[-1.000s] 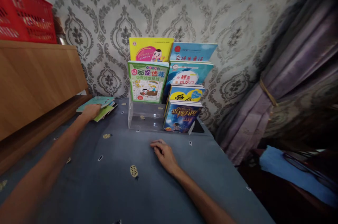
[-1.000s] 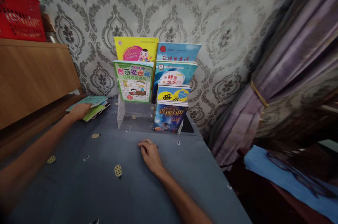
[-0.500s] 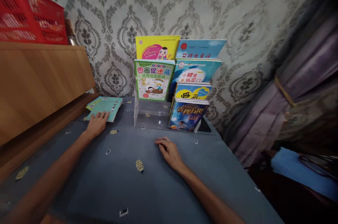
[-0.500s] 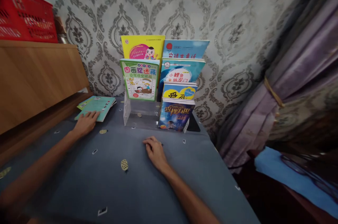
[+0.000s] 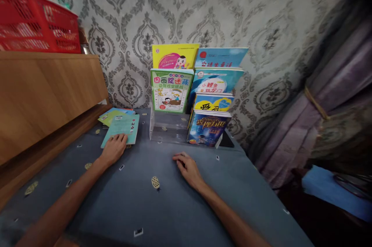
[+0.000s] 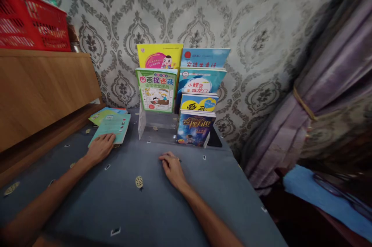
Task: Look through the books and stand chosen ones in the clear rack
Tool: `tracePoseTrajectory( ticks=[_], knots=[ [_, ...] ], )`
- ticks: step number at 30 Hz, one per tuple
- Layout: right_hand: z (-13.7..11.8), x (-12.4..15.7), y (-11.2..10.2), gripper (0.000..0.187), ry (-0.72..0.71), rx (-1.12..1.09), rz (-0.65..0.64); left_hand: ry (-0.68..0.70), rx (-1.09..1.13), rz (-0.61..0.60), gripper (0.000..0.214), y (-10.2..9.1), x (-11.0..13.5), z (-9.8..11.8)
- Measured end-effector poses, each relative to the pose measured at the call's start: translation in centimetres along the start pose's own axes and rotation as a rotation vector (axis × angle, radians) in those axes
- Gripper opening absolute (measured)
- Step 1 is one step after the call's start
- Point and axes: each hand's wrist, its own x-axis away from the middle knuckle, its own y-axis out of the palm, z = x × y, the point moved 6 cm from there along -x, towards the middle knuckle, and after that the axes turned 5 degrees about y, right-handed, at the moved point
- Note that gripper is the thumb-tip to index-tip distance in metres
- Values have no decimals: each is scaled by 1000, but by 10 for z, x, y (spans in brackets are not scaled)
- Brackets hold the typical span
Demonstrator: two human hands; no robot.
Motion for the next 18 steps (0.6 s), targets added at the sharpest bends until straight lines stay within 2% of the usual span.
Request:
tracePoseTrajectory(
  ticks=[3,6,8,10,12,15,18],
  knots=[
    [1,0,1,30,-5,6,-4,-110,127,76,36,-4,6,-11],
    [2,-1,2,30,-9,16,-15,-377,267,188,37,-15,11,-48],
    [3,-1,2,29,-3,26,-13,-513,348,309,39,-23,13,-76],
    [4,-1,2,30,-1,25,-13,-551,467,485,39,-30,15,-100],
    [4,-1,2,30,-8,19,-15,-564,597,612,40,-30,16,-122],
    [2,-1,2,30,-23,10,-25,-600,751,697,43,-25,18,-143],
    [0,-1,1,31,-28,5,-27,-627,860,754,45,-23,23,-148]
  ],
)
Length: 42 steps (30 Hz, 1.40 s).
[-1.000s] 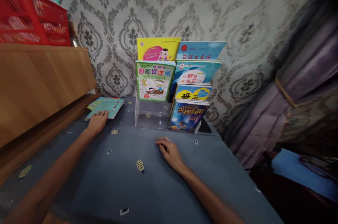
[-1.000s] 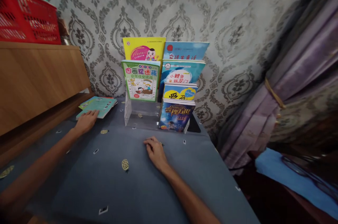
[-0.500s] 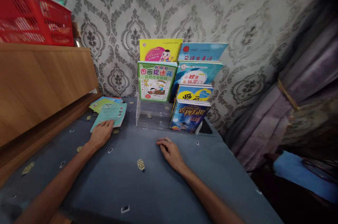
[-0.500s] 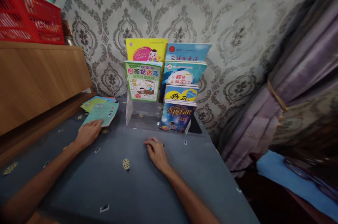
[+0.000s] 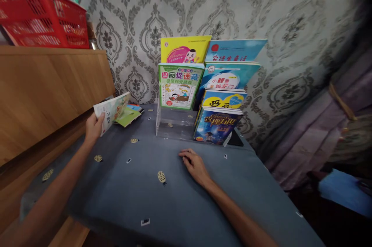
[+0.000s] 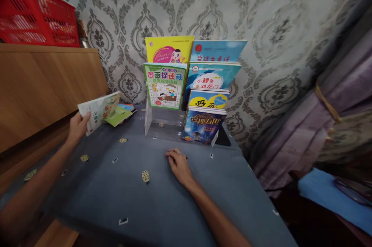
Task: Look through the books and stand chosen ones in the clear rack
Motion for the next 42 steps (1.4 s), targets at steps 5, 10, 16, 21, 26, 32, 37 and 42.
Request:
tracePoseTrajectory(
  ticks=[5,10,16,21,26,32,37,42],
  knots=[
    [-2,1,-1,31,1,14,9,106,-14,12,48,-19,37,28],
    [0,1,-1,30,2,19,20,393,-138,-544,34,-13,125,71],
    [1,0,0,31,3,12,-3,517,-136,-1174,34,17,169,88],
    [0,0,-1,30,8,-4,7,379,-673,-796,54,47,83,28],
    [1,1,-1,30,27,5,22,461,-875,-942,79,92,45,-13],
    [-2,1,-4,31,25,7,5,412,-804,-1023,57,124,41,-10],
    [-1,2,-4,30,40,12,-2,354,-871,-935,44,118,45,-13],
    [-1,2,-3,31,41,6,2,342,-940,-817,45,96,22,-10]
  ],
)
